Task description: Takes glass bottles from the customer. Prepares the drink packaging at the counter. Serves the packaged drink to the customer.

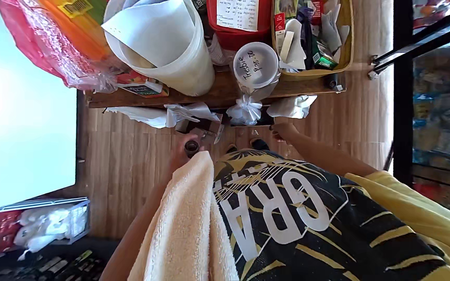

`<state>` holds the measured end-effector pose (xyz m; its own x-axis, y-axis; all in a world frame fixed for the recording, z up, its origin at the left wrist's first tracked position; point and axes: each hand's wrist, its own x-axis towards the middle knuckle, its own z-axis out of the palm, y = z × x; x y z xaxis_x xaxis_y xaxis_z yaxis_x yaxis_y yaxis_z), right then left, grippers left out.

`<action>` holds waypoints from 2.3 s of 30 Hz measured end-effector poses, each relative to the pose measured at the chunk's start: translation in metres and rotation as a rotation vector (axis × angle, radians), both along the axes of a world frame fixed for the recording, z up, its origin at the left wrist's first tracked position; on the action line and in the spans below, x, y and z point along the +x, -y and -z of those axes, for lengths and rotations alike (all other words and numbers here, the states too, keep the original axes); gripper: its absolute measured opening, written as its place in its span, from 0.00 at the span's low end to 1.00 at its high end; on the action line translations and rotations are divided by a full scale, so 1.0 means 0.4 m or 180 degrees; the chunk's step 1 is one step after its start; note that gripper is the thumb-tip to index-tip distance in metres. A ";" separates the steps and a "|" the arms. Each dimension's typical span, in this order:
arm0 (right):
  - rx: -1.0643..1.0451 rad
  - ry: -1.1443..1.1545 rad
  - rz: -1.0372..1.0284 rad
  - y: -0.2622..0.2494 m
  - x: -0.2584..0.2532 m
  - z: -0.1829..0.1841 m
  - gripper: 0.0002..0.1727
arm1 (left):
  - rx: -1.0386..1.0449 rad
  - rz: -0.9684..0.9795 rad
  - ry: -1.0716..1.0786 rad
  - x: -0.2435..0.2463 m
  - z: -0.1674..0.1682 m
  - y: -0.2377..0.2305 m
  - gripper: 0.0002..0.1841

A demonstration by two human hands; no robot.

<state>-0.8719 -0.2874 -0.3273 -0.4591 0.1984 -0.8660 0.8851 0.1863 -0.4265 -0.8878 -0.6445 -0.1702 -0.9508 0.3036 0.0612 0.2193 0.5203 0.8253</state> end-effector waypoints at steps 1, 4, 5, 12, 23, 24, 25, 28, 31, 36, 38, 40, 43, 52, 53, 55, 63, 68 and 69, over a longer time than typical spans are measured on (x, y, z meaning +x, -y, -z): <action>0.0105 0.0011 0.0020 0.000 -0.020 0.009 0.25 | -0.0033 -0.0047 0.0058 0.008 -0.005 0.009 0.24; 0.0296 0.0066 -0.0489 0.000 -0.055 0.033 0.28 | -0.0066 -0.0098 -0.0009 0.017 -0.017 0.026 0.22; 0.0296 0.0136 -0.0769 0.004 -0.063 0.026 0.28 | -0.0080 -0.0150 -0.0067 0.021 -0.022 0.032 0.22; 0.0367 -0.0129 -0.3856 0.057 -0.076 -0.225 0.22 | 0.0233 -0.1645 -0.0523 0.018 -0.079 0.097 0.28; -0.0469 -0.2151 -0.3180 0.174 -0.230 -0.693 0.22 | 0.1544 -0.3060 -0.1448 -0.288 -0.116 0.344 0.27; -0.0519 -0.2681 -0.3124 0.211 -0.254 -0.736 0.22 | 0.1567 -0.3035 -0.1440 -0.329 -0.109 0.374 0.28; -0.0519 -0.3207 -0.3065 0.254 -0.282 -0.775 0.21 | 0.1547 -0.3002 -0.1416 -0.370 -0.100 0.399 0.29; -0.0256 -0.4386 -0.2858 0.416 -0.369 -0.867 0.14 | 0.1363 -0.2857 -0.1221 -0.477 -0.076 0.461 0.32; 0.0475 -0.5051 -0.3302 0.596 -0.456 -0.901 0.13 | 0.1347 -0.2620 -0.1161 -0.566 -0.063 0.491 0.30; 0.1231 -0.4556 -0.3787 0.802 -0.578 -0.823 0.14 | 0.1172 -0.2301 -0.0772 -0.675 -0.038 0.485 0.30; 0.1397 -0.4107 -0.3905 0.848 -0.609 -0.796 0.14 | 0.1011 -0.2139 -0.0553 -0.701 -0.028 0.479 0.31; 0.1763 -0.3458 -0.4017 0.886 -0.625 -0.792 0.14 | 0.0891 -0.1992 -0.0502 -0.720 -0.016 0.470 0.30; 0.2472 -0.2066 -0.4445 0.936 -0.641 -0.790 0.20 | 0.0782 -0.1849 -0.0559 -0.739 0.003 0.455 0.28; 0.1875 -0.3170 -0.3522 0.797 -0.627 -0.812 0.18 | 0.0637 -0.1437 -0.0388 -0.748 -0.001 0.464 0.31; 0.1968 -0.3304 -0.3230 0.766 -0.647 -0.850 0.18 | 0.0632 -0.1394 -0.0369 -0.744 -0.002 0.469 0.32; 0.2213 -0.3443 -0.2736 0.706 -0.709 -0.912 0.17 | 0.0649 -0.1379 -0.0364 -0.738 -0.004 0.475 0.32; 0.2281 -0.2422 -0.3232 0.675 -0.945 -0.821 0.17 | 0.0585 -0.1543 0.0026 -0.715 -0.015 0.481 0.39; 0.2496 -0.1413 -0.3350 0.764 -0.962 -0.779 0.20 | 0.0810 -0.1468 -0.0066 -0.683 -0.016 0.508 0.41; 0.2414 -0.1362 -0.3121 0.775 -0.957 -0.782 0.19 | 0.0828 -0.1430 -0.0140 -0.678 -0.016 0.518 0.40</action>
